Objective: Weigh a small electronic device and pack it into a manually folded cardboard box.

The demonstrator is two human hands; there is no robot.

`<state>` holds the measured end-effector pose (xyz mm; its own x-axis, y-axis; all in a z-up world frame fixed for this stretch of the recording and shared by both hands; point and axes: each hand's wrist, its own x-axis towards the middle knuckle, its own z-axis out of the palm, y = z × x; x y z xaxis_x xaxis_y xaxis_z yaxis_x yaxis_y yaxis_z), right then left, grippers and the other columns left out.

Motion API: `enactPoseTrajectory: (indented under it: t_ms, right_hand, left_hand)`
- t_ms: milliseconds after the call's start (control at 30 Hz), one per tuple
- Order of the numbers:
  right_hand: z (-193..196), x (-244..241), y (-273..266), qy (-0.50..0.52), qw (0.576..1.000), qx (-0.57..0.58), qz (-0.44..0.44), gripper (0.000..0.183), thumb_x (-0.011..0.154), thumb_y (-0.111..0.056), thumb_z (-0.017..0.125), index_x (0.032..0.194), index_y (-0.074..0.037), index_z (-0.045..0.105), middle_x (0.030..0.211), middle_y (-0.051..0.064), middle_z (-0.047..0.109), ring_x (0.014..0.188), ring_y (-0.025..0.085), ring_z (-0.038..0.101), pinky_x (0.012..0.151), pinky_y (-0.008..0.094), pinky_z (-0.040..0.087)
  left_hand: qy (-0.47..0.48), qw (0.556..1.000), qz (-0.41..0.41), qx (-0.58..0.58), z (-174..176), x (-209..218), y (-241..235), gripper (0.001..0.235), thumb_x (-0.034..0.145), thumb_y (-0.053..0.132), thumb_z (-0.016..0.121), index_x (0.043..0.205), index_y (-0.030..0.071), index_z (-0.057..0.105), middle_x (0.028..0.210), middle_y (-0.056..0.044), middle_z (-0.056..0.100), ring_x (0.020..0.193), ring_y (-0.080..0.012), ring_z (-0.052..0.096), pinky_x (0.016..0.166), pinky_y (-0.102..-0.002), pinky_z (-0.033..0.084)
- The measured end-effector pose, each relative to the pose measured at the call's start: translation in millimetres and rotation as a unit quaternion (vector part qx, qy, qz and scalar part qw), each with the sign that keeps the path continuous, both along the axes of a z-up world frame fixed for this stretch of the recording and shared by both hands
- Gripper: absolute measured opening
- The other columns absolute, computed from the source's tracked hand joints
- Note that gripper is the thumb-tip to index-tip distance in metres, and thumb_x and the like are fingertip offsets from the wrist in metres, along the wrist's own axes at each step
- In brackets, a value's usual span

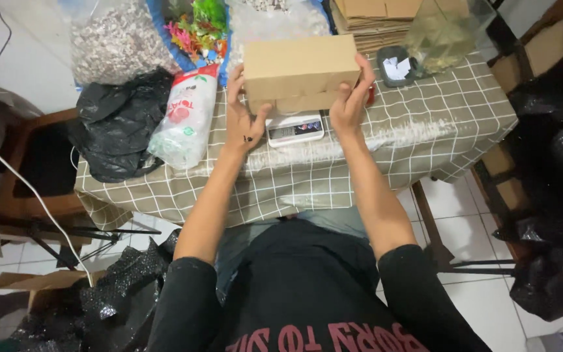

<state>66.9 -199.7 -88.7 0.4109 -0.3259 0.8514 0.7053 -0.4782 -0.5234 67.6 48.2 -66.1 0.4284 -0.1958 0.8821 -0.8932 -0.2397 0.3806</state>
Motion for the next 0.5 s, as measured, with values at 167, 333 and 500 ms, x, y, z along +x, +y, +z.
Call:
enactPoseTrajectory:
  t_ms: [167, 333, 500]
  right_hand:
    - [21.0, -9.6, 4.7, -0.030, 0.999, -0.001, -0.014, 0.059, 0.112, -0.053, 0.029, 0.138, -0.002, 0.042, 0.135, 0.018, 0.055, 0.126, 0.034, 0.058, 0.109, 0.043, 0.047]
    - [22.5, -10.0, -0.5, 0.001, 0.999, -0.007, -0.032, 0.059, 0.111, -0.055, 0.027, 0.133, -0.003, 0.046, 0.126, 0.014, 0.057, 0.111, 0.033, 0.064, 0.096, 0.042, 0.048]
    - [8.4, -0.5, -9.1, -0.034, 0.999, -0.010, -0.021, 0.059, 0.108, -0.056, 0.033, 0.136, -0.006, 0.049, 0.123, 0.016, 0.063, 0.112, 0.033, 0.067, 0.100, 0.039, 0.048]
  left_hand:
    - [-0.021, 0.996, 0.075, 0.038, -11.7, 5.4, 4.7, 0.074, 0.108, 0.050, 0.060, 0.162, 0.023, 0.018, 0.163, -0.019, 0.034, 0.151, -0.0389, 0.038, 0.127, -0.056, 0.033]
    - [-0.040, 0.996, 0.066, 0.049, -10.3, 8.7, 5.9, 0.086, 0.104, 0.045, 0.070, 0.166, 0.037, 0.012, 0.155, -0.021, 0.035, 0.144, -0.0381, 0.041, 0.118, -0.055, 0.038]
    - [-0.076, 0.994, 0.073, 0.036, -17.8, 15.7, 3.9, 0.094, 0.093, 0.048, 0.076, 0.162, 0.021, 0.018, 0.136, -0.028, 0.044, 0.125, -0.0507, 0.050, 0.104, -0.060, 0.042]
